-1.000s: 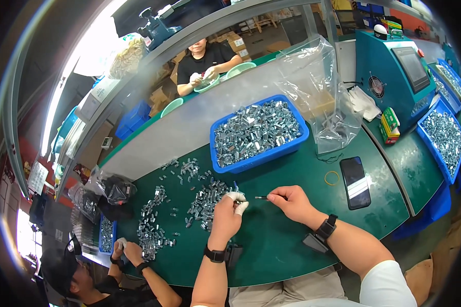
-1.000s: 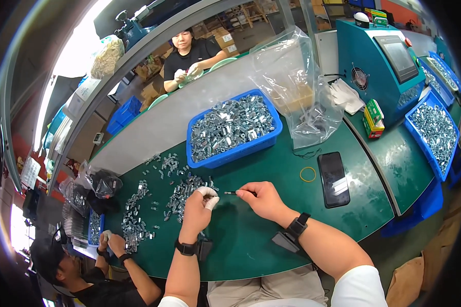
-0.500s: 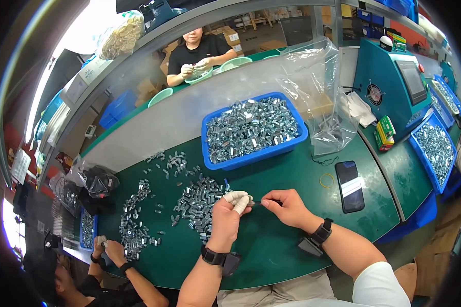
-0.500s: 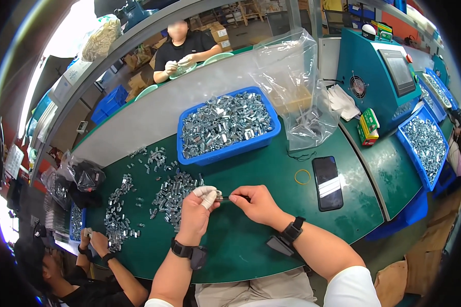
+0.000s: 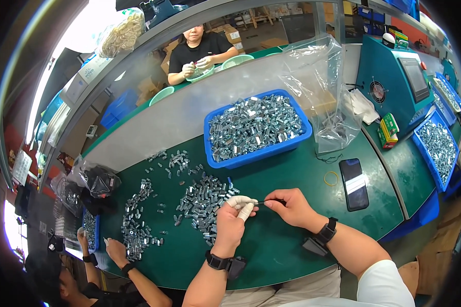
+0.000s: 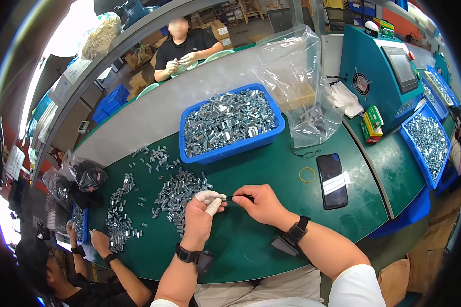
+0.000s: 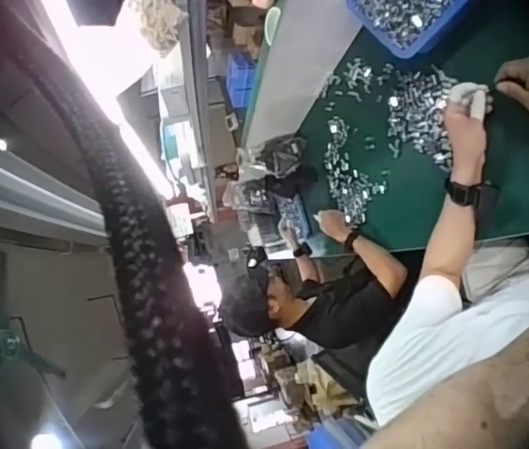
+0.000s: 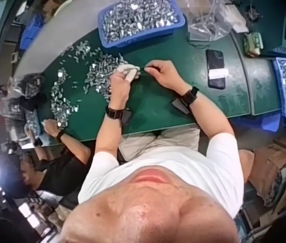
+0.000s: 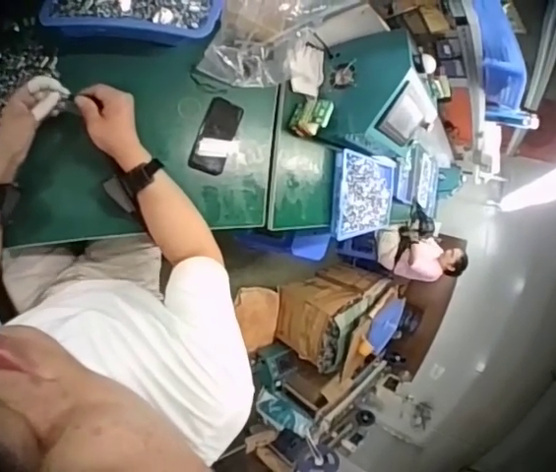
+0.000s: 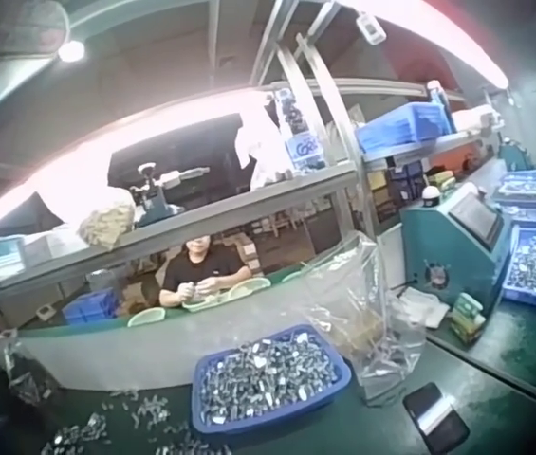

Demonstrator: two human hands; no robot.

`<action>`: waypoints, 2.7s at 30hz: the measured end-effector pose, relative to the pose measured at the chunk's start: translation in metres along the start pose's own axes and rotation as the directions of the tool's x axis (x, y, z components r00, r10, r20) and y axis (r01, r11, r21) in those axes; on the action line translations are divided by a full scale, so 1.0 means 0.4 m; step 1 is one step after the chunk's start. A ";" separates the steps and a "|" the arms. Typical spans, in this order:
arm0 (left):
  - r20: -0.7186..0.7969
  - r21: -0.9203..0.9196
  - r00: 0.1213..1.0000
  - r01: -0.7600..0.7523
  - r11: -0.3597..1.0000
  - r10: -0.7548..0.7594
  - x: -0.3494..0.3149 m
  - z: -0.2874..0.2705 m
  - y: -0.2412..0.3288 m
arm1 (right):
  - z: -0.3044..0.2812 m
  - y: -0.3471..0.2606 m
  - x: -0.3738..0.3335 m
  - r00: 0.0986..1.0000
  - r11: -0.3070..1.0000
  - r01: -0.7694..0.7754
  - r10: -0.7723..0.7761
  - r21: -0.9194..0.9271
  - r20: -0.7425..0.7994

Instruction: Manually assemble small hardware pins into plastic housings at a production workstation.

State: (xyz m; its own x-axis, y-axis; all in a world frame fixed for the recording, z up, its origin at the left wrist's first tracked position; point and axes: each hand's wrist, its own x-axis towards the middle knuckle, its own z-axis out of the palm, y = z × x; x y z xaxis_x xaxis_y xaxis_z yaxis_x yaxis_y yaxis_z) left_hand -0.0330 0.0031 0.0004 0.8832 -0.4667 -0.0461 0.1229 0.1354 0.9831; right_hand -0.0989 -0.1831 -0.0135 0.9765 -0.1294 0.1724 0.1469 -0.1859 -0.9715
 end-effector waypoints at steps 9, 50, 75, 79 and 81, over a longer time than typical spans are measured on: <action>0.010 0.100 0.998 0.065 0.993 -0.066 -0.006 -0.008 -0.014 | -0.007 -0.004 -0.006 1.000 0.999 0.010 -0.009 -0.043 0.010; 0.085 0.336 0.992 -0.116 0.935 0.093 -0.002 -0.018 -0.026 | -0.012 0.007 -0.005 0.997 0.998 0.030 -0.026 -0.053 0.070; 0.040 0.468 0.995 -0.100 0.878 0.092 0.001 0.025 0.008 | -0.014 0.023 -0.002 0.973 0.967 0.221 -0.227 -0.123 -0.039; -0.059 0.372 0.995 -0.054 0.926 0.081 0.013 -0.046 -0.027 | 0.034 0.035 0.028 0.944 0.946 0.322 -0.317 0.042 -0.091; 0.023 0.386 0.998 -0.070 0.920 0.066 -0.007 0.003 -0.008 | 0.013 0.046 0.007 0.941 0.950 0.310 -0.304 0.023 -0.147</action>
State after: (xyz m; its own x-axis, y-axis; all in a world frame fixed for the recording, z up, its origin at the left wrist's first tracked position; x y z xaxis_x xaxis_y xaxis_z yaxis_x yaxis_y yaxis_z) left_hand -0.0361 0.0030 -0.0023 0.8787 -0.4767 0.0230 -0.1235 -0.1806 0.9758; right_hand -0.0925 -0.1816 -0.0318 0.8516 -0.2082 0.4811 0.4462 -0.1940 -0.8737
